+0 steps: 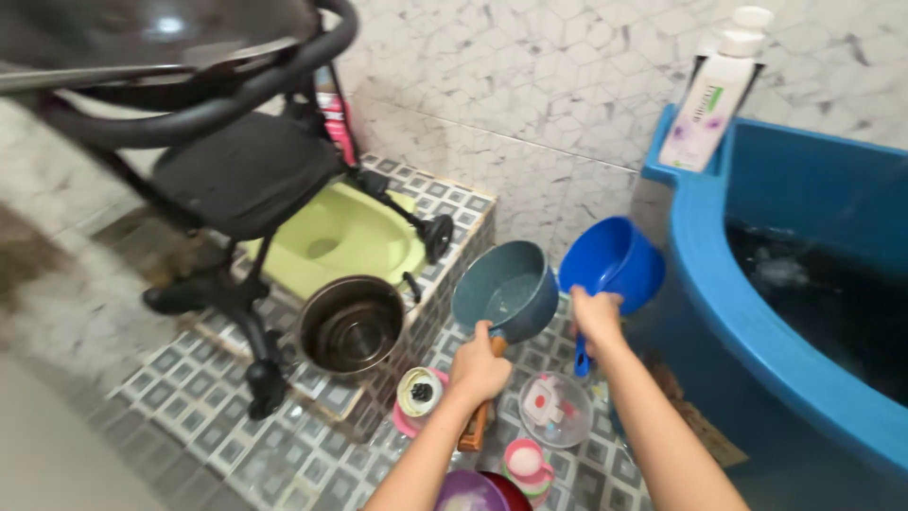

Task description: Washing kitchenware including pots, pans, and bowls using water from a tub in a bathroom setting.

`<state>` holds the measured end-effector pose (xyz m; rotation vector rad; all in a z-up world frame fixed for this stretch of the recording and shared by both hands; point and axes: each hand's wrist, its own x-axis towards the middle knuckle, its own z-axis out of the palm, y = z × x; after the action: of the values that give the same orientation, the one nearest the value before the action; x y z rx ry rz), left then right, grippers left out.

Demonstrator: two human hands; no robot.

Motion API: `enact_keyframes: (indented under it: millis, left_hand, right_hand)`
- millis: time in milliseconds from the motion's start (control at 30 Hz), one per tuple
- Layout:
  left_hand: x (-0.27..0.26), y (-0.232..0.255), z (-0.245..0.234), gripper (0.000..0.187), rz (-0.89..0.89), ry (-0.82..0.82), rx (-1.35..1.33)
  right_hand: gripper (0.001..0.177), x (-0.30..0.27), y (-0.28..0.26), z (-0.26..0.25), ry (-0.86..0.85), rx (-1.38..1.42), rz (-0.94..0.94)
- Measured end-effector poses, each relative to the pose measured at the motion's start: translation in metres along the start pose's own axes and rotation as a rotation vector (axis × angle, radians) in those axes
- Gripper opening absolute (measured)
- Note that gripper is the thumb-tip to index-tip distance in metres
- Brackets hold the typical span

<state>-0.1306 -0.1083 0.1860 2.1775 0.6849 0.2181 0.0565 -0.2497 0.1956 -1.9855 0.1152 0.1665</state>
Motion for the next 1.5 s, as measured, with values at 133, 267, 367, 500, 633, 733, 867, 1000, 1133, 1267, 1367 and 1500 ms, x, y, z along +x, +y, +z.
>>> enact_keyframes:
  millis: [133, 267, 367, 500, 633, 733, 867, 1000, 1133, 1267, 1367, 1500]
  left_hand:
    - [-0.031, 0.024, -0.075, 0.075, -0.068, 0.012, 0.105]
    - [-0.041, 0.007, -0.149, 0.08, 0.006, 0.075, 0.233]
    - [-0.046, -0.027, -0.199, 0.08, 0.037, 0.112, 0.329]
    - [-0.047, -0.099, -0.226, 0.073, 0.025, 0.182, 0.462]
    - [-0.058, -0.141, -0.22, 0.071, -0.01, 0.19, 0.506]
    - [-0.062, -0.163, -0.204, 0.075, -0.064, 0.159, 0.505]
    - [-0.072, -0.177, -0.198, 0.077, -0.102, 0.104, 0.528]
    - [-0.063, -0.21, -0.181, 0.078, -0.088, 0.124, 0.498]
    - [-0.054, -0.221, -0.179, 0.077, -0.103, 0.122, 0.511]
    - [-0.048, -0.216, -0.186, 0.08, -0.134, 0.072, 0.529]
    - [-0.045, -0.216, -0.187, 0.081, -0.143, 0.041, 0.544]
    - [-0.039, -0.226, -0.183, 0.079, -0.126, 0.048, 0.567]
  right_hand:
    - [0.09, -0.046, -0.061, 0.011, 0.018, 0.036, -0.078]
    - [0.096, -0.087, -0.117, 0.027, -0.004, 0.07, -0.193]
    - [0.095, -0.093, -0.124, 0.052, -0.047, 0.076, -0.224]
    - [0.085, -0.097, -0.116, 0.101, -0.141, 0.107, -0.256]
    - [0.084, -0.104, -0.09, 0.169, -0.144, -0.013, -0.334]
    - [0.086, -0.105, -0.062, 0.219, -0.016, -0.173, -0.546]
    - [0.081, -0.146, -0.066, 0.241, -0.071, -0.155, -0.518]
    - [0.078, -0.159, -0.06, 0.248, -0.116, -0.213, -0.442]
    - [0.08, -0.155, -0.051, 0.254, -0.108, -0.282, -0.458]
    - [0.077, -0.149, -0.052, 0.25, -0.116, -0.283, -0.452]
    - [0.077, -0.143, -0.055, 0.243, -0.121, -0.295, -0.433]
    - [0.075, -0.136, -0.055, 0.234, -0.113, -0.318, -0.432]
